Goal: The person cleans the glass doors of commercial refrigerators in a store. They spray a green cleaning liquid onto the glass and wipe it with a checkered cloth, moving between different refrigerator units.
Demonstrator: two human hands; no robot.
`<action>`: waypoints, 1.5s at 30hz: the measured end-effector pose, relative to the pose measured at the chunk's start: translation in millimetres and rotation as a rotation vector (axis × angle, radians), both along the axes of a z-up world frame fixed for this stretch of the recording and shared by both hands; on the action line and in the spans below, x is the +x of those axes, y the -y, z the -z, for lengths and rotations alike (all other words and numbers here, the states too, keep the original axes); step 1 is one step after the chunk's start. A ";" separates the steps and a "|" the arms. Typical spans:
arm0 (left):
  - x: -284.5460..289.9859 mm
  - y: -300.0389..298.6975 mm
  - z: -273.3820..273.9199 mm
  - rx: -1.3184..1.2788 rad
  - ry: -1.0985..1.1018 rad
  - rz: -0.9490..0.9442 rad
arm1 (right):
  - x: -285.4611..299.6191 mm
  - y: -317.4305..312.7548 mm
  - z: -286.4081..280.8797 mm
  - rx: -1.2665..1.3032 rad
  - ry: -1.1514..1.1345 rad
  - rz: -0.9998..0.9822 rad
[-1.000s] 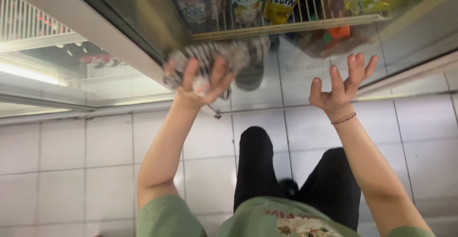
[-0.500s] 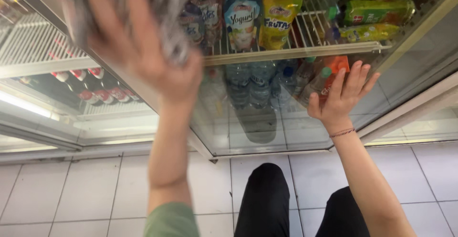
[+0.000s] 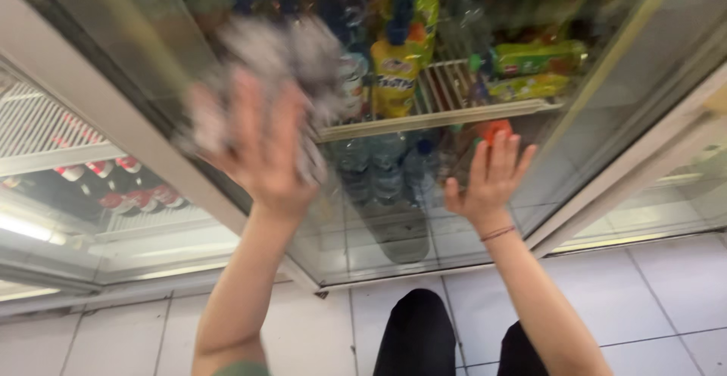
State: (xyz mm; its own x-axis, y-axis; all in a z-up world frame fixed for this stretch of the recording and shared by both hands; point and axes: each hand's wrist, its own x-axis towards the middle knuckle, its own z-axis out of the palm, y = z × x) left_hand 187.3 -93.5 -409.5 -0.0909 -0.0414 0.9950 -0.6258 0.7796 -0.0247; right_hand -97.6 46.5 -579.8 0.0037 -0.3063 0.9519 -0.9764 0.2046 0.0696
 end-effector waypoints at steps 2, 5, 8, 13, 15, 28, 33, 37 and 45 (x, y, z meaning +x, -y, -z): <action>-28.6 -15.4 -35.7 0.096 -0.117 0.108 | 6.5 1.0 -0.4 -0.014 0.016 -0.010; -121.1 -42.0 -68.8 -0.186 0.184 0.194 | 5.6 -7.3 -5.6 -0.126 0.082 -0.268; -185.0 -79.6 -47.1 -0.413 0.465 0.345 | 2.1 -15.9 -7.4 -0.440 0.324 -0.486; -147.1 -82.6 47.8 -0.576 0.980 0.500 | -40.2 -78.0 -8.1 -0.374 0.480 -0.141; -120.4 -72.4 56.7 -0.499 0.765 0.339 | -64.4 -89.2 -2.8 -0.234 0.473 -0.043; -285.7 -148.4 -111.3 -0.183 0.118 0.212 | -114.7 -74.1 32.9 -0.133 0.306 0.163; -290.8 -149.0 -49.6 -0.396 0.357 0.218 | -121.4 -75.8 40.7 -0.147 0.288 0.133; -264.1 -152.8 38.1 -0.381 0.617 0.322 | -126.7 -80.9 54.4 -0.289 0.365 -0.024; -269.6 -151.1 84.6 -0.315 0.803 0.543 | -102.6 -107.6 55.5 -0.663 0.728 -0.451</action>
